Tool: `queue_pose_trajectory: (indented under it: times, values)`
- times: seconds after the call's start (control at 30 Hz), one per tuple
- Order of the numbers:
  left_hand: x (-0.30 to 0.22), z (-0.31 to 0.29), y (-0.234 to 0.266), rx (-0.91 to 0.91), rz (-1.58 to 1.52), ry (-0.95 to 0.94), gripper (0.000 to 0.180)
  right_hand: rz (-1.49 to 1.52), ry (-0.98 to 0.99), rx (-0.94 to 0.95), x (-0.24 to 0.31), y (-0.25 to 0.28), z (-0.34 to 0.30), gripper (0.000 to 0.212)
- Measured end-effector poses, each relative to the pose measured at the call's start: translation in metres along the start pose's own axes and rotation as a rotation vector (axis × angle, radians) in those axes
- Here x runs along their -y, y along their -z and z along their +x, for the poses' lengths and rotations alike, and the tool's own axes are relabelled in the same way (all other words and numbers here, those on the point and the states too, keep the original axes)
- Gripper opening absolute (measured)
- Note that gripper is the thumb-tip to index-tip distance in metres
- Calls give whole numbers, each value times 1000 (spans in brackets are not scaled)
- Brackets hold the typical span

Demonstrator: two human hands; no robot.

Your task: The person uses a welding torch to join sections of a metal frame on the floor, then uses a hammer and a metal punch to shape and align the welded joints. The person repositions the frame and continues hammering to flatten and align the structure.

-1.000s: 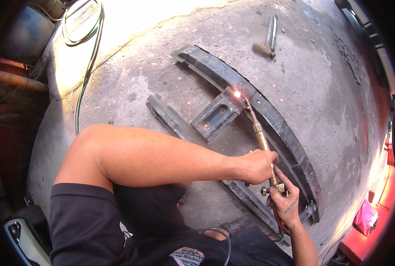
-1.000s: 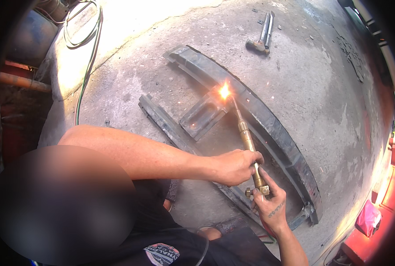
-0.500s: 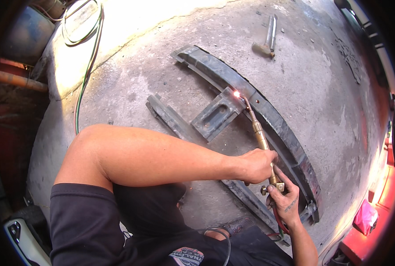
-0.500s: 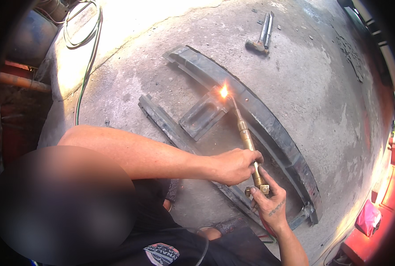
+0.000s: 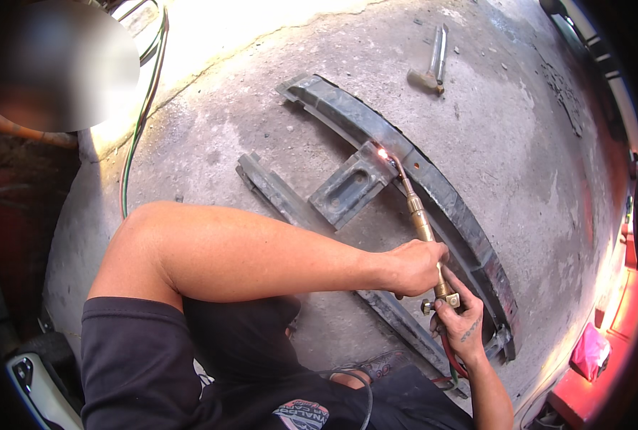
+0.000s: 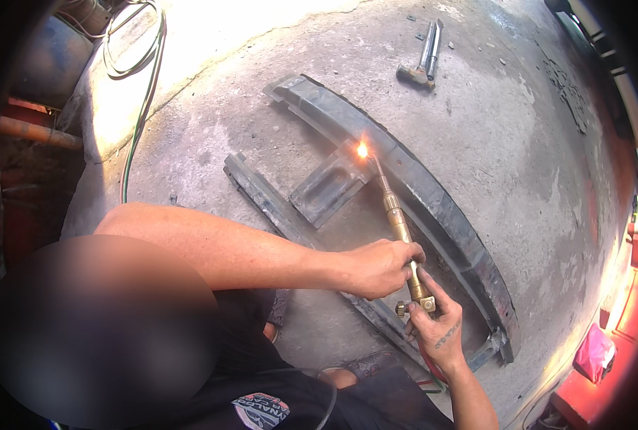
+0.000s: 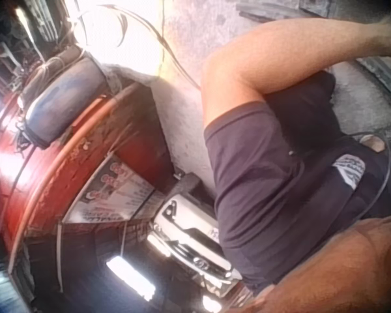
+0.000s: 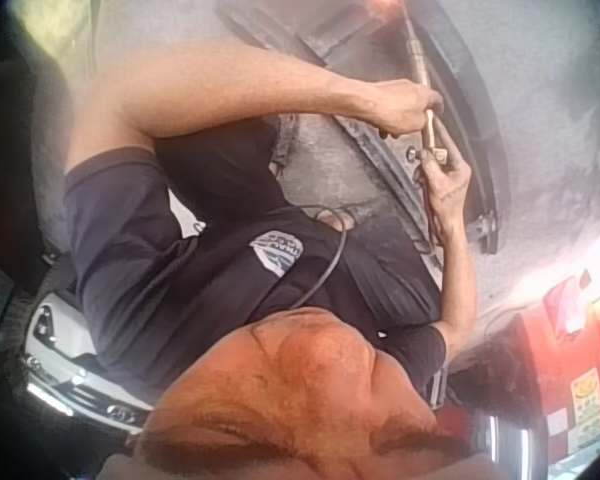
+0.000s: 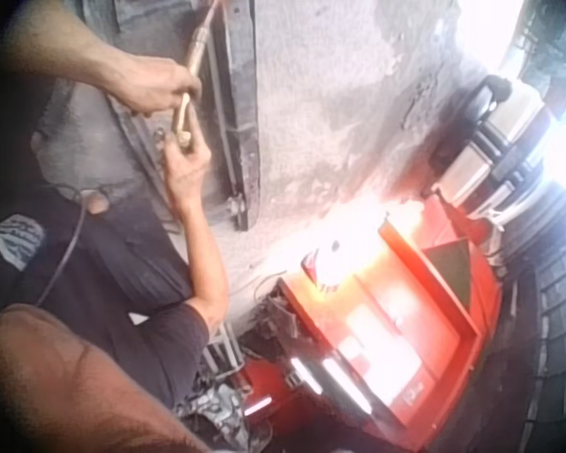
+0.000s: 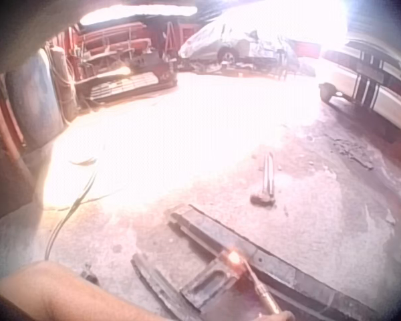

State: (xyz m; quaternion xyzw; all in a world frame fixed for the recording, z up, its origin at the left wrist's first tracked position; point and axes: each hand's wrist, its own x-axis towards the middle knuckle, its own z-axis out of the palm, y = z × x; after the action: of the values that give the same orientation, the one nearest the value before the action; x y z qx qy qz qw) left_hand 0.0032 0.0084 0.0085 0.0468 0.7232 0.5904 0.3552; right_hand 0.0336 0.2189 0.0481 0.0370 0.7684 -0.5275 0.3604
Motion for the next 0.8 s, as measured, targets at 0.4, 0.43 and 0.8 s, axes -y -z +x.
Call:
queue_pose_trajectory:
  times: [0.4,0.43,0.8]
  values:
    - [4,4,-3,-20,6,-35,39,50,4,0,0,2,-1,62]
    - [9,6,-5,-36,9,-56,40,50,1,-1,1,1,-1,62]
    - [0,2,1,-1,4,-3,37,91,1,3,-2,3,2,60]
